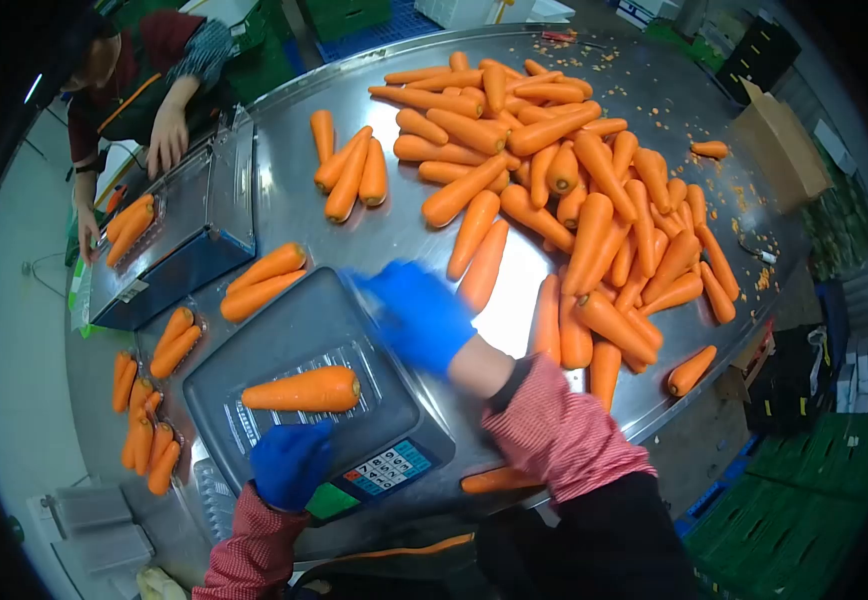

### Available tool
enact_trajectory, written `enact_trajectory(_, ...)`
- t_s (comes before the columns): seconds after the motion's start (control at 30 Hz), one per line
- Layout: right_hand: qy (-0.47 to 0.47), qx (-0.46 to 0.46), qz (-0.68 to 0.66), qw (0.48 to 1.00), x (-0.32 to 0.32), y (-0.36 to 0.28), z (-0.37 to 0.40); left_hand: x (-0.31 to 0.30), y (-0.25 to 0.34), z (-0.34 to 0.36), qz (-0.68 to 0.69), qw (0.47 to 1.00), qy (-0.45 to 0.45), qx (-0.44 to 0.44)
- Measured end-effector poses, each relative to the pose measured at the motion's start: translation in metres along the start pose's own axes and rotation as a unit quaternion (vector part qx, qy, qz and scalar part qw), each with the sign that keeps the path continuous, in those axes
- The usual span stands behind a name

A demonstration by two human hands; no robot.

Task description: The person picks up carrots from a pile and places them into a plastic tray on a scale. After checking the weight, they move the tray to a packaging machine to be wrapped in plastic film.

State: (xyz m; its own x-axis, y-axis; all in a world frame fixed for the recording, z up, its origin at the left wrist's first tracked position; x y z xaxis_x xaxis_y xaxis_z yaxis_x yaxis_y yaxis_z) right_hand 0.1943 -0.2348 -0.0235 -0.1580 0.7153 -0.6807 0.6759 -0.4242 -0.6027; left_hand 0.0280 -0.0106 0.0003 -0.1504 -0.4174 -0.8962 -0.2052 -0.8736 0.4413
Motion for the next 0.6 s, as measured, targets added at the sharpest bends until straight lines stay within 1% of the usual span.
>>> enact_trajectory(0.03,-0.086,0.072,0.154,0.982,-0.016,0.012,0.006,-0.014,0.004,0.01,0.022,0.999,0.041,0.001)
enact_trajectory(0.07,-0.119,0.079,0.217,0.966,-0.022,0.04,0.028,-0.026,0.008,0.02,0.042,0.995,0.086,-0.004)
enact_trajectory(0.1,-0.127,0.224,0.186,0.948,-0.019,0.078,0.03,-0.007,-0.015,0.001,0.054,0.987,0.153,-0.017)
enact_trajectory(0.13,-0.128,0.364,0.165,0.908,-0.019,0.113,0.034,-0.014,-0.023,0.001,0.048,0.979,0.191,-0.043)
enact_trajectory(0.17,-0.191,0.054,0.411,0.89,-0.007,0.119,0.05,-0.023,-0.029,0.005,0.039,0.971,0.224,-0.071)
enact_trajectory(0.2,-0.258,0.081,0.426,0.863,-0.001,0.12,0.044,-0.03,-0.034,0.005,0.03,0.967,0.241,-0.078)
enact_trajectory(0.27,-0.242,0.067,0.431,0.867,-0.003,0.123,0.046,-0.035,-0.04,-0.002,0.022,0.956,0.279,-0.084)
enact_trajectory(0.33,-0.23,0.08,0.426,0.872,-0.013,0.11,0.041,-0.031,-0.047,-0.006,0.019,0.967,0.238,-0.093)
enact_trajectory(0.4,-0.145,0.103,0.374,0.91,-0.035,0.088,0.034,-0.022,-0.056,-0.005,0.022,0.977,0.192,-0.085)
enact_trajectory(0.43,-0.105,0.114,0.346,0.925,-0.043,0.078,0.034,-0.021,-0.054,-0.003,0.035,0.974,0.203,-0.093)
enact_trajectory(0.47,0.006,0.074,0.297,0.952,-0.05,0.069,0.035,-0.021,-0.05,-0.001,0.046,0.971,0.213,-0.101)
enact_trajectory(0.5,0.037,0.103,0.211,0.971,-0.058,0.051,0.032,-0.022,-0.049,0.001,0.057,0.967,0.223,-0.109)
enact_trajectory(0.53,0.065,0.127,0.121,0.982,-0.069,0.014,0.023,-0.025,-0.05,0.011,0.072,0.96,0.243,-0.122)
enact_trajectory(0.57,0.093,0.156,0.031,0.983,-0.078,-0.015,0.017,-0.025,-0.053,0.015,0.089,0.953,0.259,-0.13)
enact_trajectory(0.6,0.055,0.113,0.014,0.992,-0.078,-0.042,0.01,-0.026,-0.055,0.019,0.105,0.946,0.275,-0.138)
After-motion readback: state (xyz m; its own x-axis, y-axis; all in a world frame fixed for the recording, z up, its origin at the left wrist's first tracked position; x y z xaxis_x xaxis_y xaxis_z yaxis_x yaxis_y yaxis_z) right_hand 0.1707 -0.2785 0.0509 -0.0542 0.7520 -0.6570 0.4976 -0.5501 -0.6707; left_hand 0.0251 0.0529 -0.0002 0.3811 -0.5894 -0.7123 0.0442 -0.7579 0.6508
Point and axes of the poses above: each hand's wrist, its own z-axis away from the middle knuckle, its own x-axis out of the palm, y = z × x, the point moved 3 cm from there along -z, towards the middle knuckle, and after that the axes turned 7 degrees about -x, right-handed, at the moved point
